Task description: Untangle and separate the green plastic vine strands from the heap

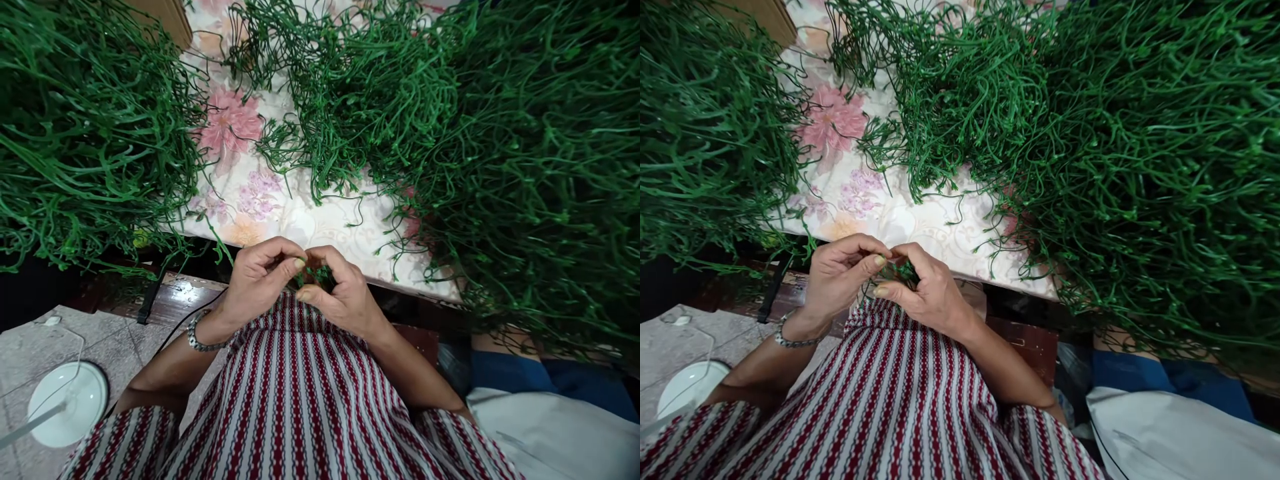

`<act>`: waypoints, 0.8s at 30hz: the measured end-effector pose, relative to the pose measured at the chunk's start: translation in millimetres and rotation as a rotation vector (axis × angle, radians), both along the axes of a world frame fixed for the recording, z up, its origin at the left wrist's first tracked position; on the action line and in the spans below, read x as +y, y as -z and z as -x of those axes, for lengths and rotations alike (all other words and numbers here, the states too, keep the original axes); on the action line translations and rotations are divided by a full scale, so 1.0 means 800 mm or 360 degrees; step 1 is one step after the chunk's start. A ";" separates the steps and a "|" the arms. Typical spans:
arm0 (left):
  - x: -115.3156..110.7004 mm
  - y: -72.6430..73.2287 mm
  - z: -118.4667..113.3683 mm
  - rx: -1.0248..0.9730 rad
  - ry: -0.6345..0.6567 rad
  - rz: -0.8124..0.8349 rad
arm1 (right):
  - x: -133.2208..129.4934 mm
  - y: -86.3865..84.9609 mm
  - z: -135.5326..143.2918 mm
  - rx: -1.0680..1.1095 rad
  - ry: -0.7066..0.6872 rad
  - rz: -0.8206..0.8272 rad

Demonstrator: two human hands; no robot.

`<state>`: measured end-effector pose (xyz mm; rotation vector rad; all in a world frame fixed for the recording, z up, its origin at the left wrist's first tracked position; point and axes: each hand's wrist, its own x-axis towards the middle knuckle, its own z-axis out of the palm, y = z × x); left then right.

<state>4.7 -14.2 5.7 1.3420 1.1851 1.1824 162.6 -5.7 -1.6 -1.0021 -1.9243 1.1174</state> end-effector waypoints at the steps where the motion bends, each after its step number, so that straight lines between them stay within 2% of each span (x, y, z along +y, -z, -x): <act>1: 0.000 0.000 -0.001 0.0073 -0.0021 -0.0083 | -0.001 0.001 0.001 -0.0018 0.0004 0.0010; 4: 0.000 0.001 -0.001 0.0108 0.0035 -0.0202 | -0.001 0.005 0.000 0.0016 0.0006 0.0029; 8: 0.002 0.000 0.007 -0.0047 0.0238 0.0007 | 0.002 0.006 -0.005 0.0154 -0.0018 -0.0028; 12: 0.004 -0.005 0.017 0.0118 0.0522 0.0266 | 0.003 0.006 -0.009 0.0117 -0.0097 -0.0192; 15: 0.005 -0.008 0.022 0.0202 0.0708 0.0319 | 0.002 0.006 -0.012 -0.0014 -0.0207 -0.0298; 18: 0.005 -0.007 0.023 0.0201 0.0754 0.0302 | 0.004 0.005 -0.015 -0.0102 -0.0294 -0.0343; 21: 0.004 -0.006 0.022 0.0181 0.0812 0.0292 | 0.009 0.004 -0.016 -0.0055 -0.0474 -0.0258; 24: 0.005 -0.005 0.026 0.0134 0.1020 0.0294 | 0.017 0.001 -0.019 0.0084 -0.0817 -0.0023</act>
